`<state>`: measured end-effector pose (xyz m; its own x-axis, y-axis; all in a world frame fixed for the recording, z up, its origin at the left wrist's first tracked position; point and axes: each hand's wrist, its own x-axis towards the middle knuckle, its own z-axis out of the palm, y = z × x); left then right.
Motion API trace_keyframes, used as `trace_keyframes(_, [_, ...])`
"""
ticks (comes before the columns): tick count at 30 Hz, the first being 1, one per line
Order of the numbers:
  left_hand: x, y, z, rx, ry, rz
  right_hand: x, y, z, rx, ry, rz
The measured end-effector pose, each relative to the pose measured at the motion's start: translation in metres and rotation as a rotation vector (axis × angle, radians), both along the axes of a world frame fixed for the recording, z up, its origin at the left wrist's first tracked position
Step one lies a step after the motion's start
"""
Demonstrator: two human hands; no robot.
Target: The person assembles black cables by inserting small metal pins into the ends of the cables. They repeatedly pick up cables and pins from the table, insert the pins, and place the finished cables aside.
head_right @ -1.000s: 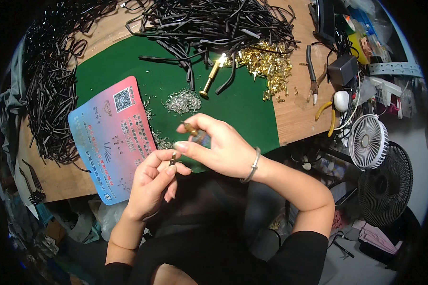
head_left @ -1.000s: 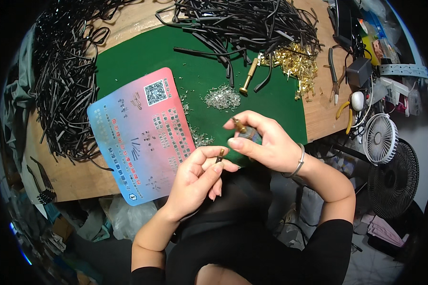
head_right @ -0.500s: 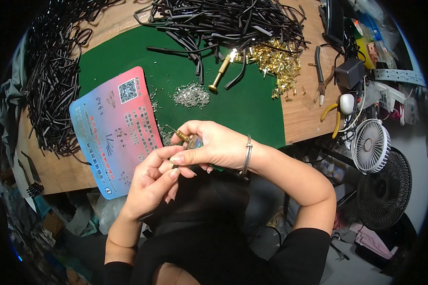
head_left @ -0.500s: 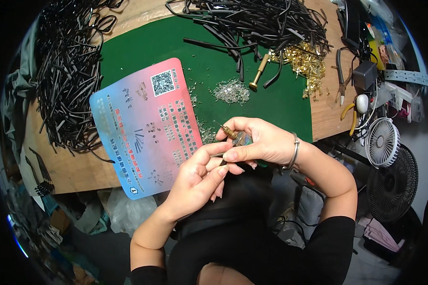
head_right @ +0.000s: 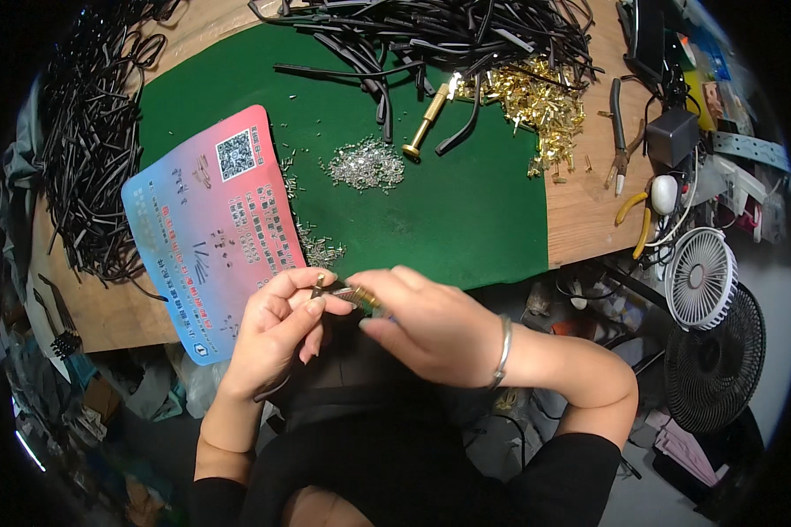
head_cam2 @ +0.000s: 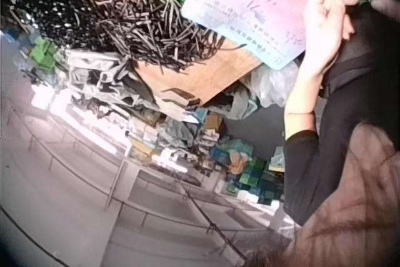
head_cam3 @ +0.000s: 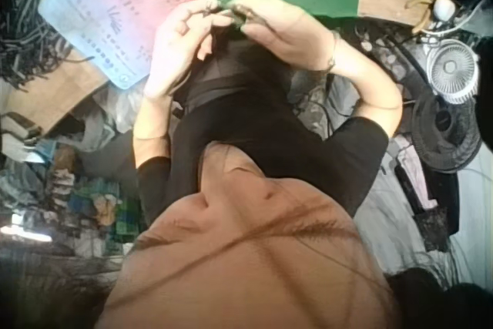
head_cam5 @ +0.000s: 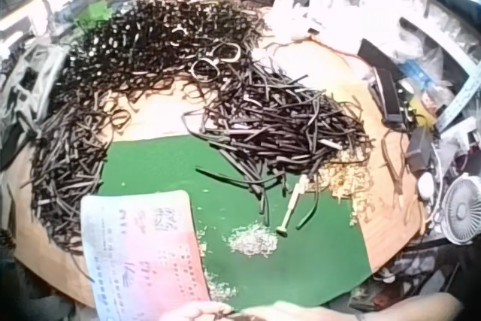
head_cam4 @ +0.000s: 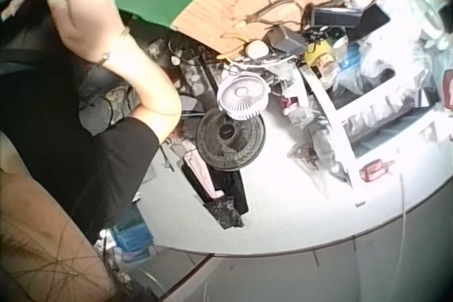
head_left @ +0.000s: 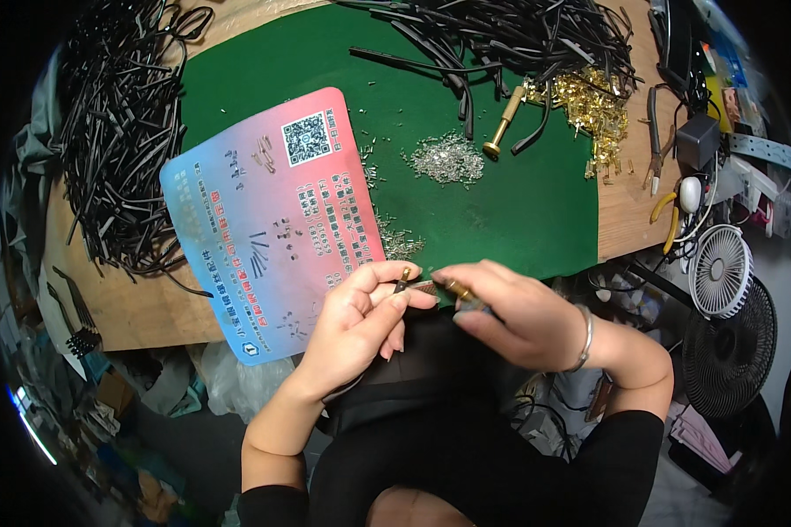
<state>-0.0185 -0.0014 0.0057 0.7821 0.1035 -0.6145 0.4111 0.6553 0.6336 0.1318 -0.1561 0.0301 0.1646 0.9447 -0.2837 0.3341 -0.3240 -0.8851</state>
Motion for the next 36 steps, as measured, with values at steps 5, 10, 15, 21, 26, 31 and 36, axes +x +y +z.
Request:
trace_keyframes(5, [0.0,-0.007,0.002,0.091,0.03,0.025,-0.01,0.009,-0.005,-0.036,-0.043,0.07])
trace_keyframes(10, [0.0,-0.014,0.002,0.206,0.058,0.047,-0.008,0.012,-0.009,0.011,0.016,0.046])
trace_keyframes(15, [-0.001,-0.022,-0.003,0.374,0.043,0.049,-0.008,0.011,-0.012,0.044,0.096,0.026])
trace_keyframes(21, [-0.004,-0.031,-0.014,0.878,-0.051,0.015,-0.001,0.015,-0.012,-0.064,0.158,0.069])
trace_keyframes(26, [-0.002,-0.034,-0.017,1.16,-0.066,-0.003,0.016,0.05,0.022,-0.635,0.46,0.091])
trace_keyframes(31, [0.001,-0.033,-0.018,1.222,-0.119,0.002,0.0,0.034,-0.001,-0.317,0.271,0.039])
trace_keyframes(36, [0.004,-0.033,-0.018,1.266,-0.146,-0.014,0.0,0.033,0.001,-0.282,-0.025,0.191])
